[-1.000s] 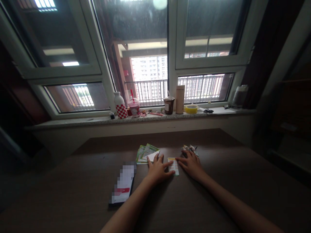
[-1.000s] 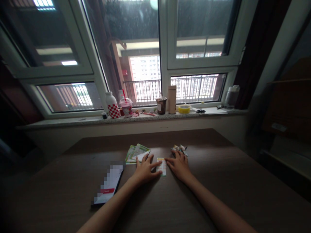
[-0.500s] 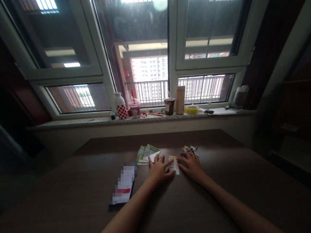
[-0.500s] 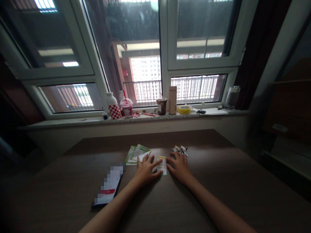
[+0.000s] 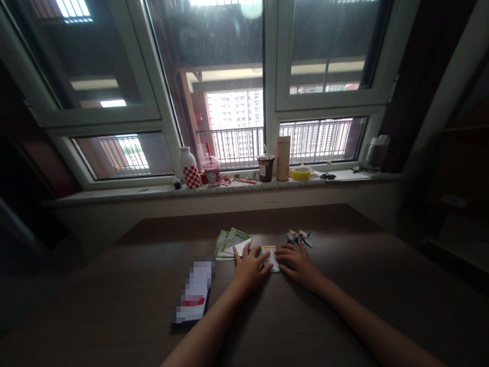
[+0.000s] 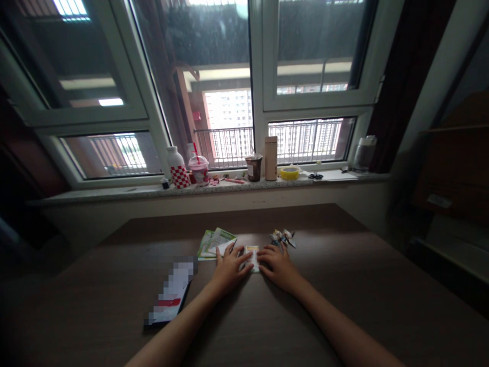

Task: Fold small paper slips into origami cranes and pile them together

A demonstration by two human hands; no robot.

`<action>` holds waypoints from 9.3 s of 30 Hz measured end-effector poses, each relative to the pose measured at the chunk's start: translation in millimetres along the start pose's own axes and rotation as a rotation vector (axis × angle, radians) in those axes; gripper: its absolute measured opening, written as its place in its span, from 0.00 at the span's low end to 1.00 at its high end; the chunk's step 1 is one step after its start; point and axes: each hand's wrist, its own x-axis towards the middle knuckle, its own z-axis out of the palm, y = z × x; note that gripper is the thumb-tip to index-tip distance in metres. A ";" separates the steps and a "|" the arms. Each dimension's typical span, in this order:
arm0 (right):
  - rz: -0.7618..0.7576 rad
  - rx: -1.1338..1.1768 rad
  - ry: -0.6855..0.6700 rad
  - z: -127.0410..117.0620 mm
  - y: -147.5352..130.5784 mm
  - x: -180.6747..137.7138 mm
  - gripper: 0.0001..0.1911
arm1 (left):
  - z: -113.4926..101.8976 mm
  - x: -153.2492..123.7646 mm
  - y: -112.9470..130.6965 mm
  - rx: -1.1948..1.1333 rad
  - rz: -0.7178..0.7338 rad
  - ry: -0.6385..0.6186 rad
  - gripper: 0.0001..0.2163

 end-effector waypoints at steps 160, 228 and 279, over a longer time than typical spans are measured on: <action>-0.042 0.033 0.260 5.8 6.3 2.9 0.09 | -8.5 3.4 5.1 -0.218 0.046 0.124 0.14; -0.131 -0.232 0.198 1.4 -8.6 -1.5 0.11 | -4.6 3.0 8.8 -0.151 0.113 0.146 0.11; -0.048 -0.280 0.036 11.1 -1.1 3.4 0.17 | 2.3 8.1 5.0 -0.191 -0.144 0.174 0.06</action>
